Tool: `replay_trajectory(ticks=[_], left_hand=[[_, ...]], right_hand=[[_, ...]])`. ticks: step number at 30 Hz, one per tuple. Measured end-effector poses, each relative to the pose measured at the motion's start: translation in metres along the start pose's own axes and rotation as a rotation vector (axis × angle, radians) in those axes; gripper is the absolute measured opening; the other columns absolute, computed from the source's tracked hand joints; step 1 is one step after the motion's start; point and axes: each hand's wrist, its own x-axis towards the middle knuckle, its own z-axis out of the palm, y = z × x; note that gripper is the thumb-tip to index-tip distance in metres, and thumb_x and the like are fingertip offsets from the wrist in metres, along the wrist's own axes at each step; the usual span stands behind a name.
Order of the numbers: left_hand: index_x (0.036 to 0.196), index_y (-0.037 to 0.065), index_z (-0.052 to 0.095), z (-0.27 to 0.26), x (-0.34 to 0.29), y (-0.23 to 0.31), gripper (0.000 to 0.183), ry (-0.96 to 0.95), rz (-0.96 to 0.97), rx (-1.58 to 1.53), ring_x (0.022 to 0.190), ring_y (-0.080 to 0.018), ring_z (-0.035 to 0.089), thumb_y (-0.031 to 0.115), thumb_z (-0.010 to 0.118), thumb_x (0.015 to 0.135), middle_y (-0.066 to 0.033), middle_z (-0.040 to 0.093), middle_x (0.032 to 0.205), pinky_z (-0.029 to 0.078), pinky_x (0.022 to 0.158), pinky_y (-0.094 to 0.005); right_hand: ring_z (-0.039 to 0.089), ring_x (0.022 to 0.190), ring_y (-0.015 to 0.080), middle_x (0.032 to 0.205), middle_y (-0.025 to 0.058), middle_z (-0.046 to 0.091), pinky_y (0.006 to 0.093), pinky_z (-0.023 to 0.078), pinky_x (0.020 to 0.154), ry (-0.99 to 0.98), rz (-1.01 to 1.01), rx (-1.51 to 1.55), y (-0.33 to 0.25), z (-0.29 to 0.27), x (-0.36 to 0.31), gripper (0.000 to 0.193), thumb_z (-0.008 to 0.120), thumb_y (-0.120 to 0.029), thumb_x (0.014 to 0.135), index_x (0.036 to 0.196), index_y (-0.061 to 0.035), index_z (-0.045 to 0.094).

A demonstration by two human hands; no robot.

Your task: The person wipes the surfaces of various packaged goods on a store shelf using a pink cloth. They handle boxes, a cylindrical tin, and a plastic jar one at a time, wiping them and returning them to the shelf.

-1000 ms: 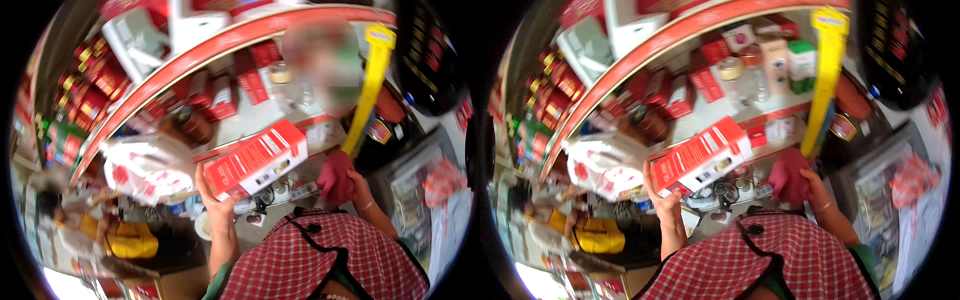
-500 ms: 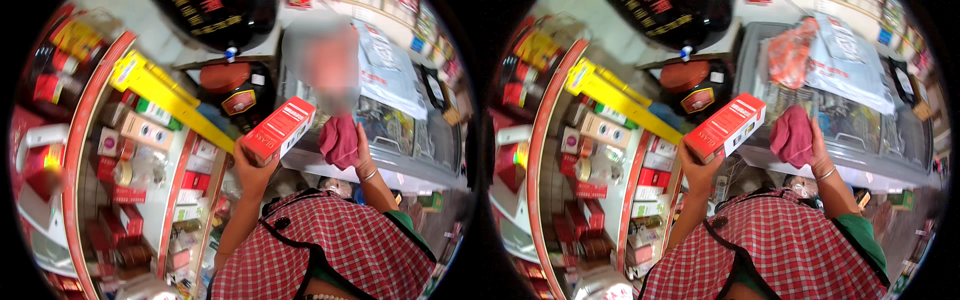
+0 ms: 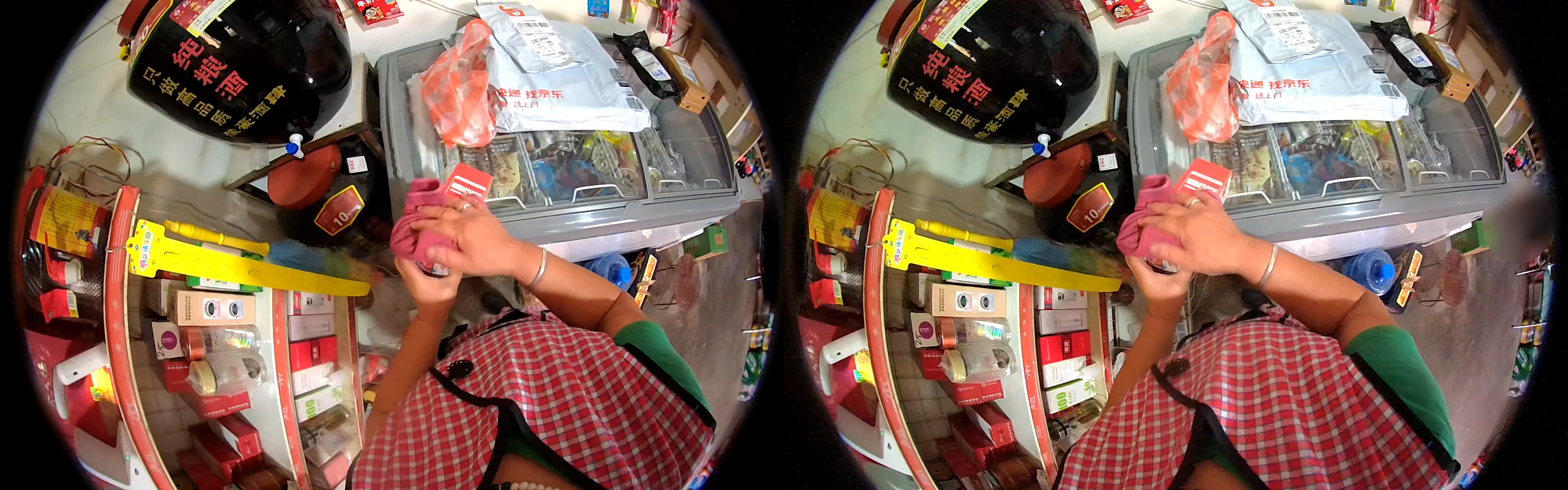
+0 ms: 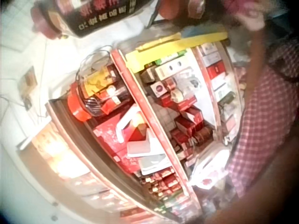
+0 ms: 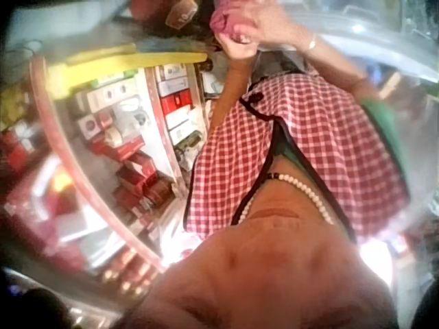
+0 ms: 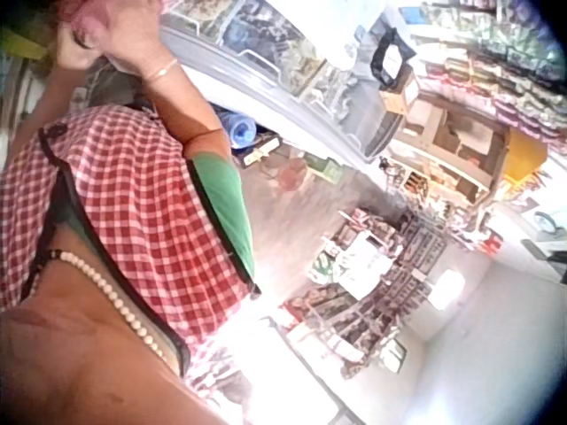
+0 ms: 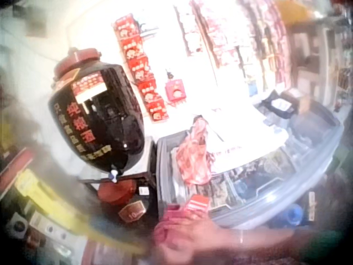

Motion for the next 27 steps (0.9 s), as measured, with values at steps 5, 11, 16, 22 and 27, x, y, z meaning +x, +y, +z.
replay_trajectory(ticks=[5, 11, 16, 22, 27], left_hand=[[0.126, -0.002, 0.033, -0.001, -0.005, 0.002, 0.082, -0.001, -0.154, 0.139, 0.106, -0.0350, 0.043, 0.009, 0.078, 0.059, -0.0191, 0.042, 0.113, 0.034, 0.095, -0.0428], [0.127, -0.001, 0.032, -0.005, 0.003, 0.005, 0.086, -0.017, -0.120, 0.209, 0.109, -0.0369, 0.041, 0.011, 0.079, 0.056, -0.0199, 0.042, 0.116, 0.034, 0.095, -0.0445], [0.129, 0.000, 0.032, -0.004, 0.008, 0.002, 0.088, -0.039, -0.120, 0.196, 0.110, -0.0379, 0.041, 0.012, 0.079, 0.056, -0.0207, 0.042, 0.118, 0.034, 0.095, -0.0450], [0.129, 0.001, 0.032, -0.004, 0.010, 0.003, 0.089, -0.028, -0.105, 0.229, 0.110, -0.0387, 0.042, 0.012, 0.080, 0.056, -0.0213, 0.041, 0.118, 0.035, 0.095, -0.0451], [0.129, 0.000, 0.031, -0.007, 0.005, -0.001, 0.089, -0.048, -0.092, 0.217, 0.109, -0.0386, 0.042, 0.012, 0.080, 0.055, -0.0217, 0.041, 0.118, 0.036, 0.095, -0.0449]], right_hand=[[0.058, 0.101, 0.0326, 0.111, 0.0153, 0.060, 0.0399, 0.046, 0.086, 0.065, 0.259, -0.119, 0.064, 0.007, 0.014, 0.037, 0.053, -0.037, 0.085, 0.109, -0.0104, 0.062], [0.061, 0.089, 0.0355, 0.096, 0.0181, 0.064, 0.0443, 0.049, 0.077, 0.016, 0.801, -0.158, 0.107, -0.010, 0.013, 0.036, 0.052, -0.038, 0.085, 0.105, -0.0099, 0.062], [0.062, 0.081, 0.0343, 0.087, 0.0155, 0.065, 0.0426, 0.049, 0.071, 0.064, 0.768, -0.409, 0.096, -0.049, -0.026, 0.033, 0.054, -0.038, 0.084, 0.101, -0.0116, 0.062], [0.062, 0.079, 0.0298, 0.087, 0.0099, 0.065, 0.0377, 0.050, 0.068, 0.274, 0.245, 0.052, -0.021, -0.042, 0.000, 0.024, 0.063, -0.027, 0.078, 0.099, -0.0185, 0.066], [0.057, 0.078, 0.0338, 0.082, 0.0132, 0.058, 0.0408, 0.048, 0.068, 0.193, 0.138, -0.045, -0.007, 0.006, 0.010, 0.028, 0.068, -0.027, 0.072, 0.095, -0.0101, 0.066]])
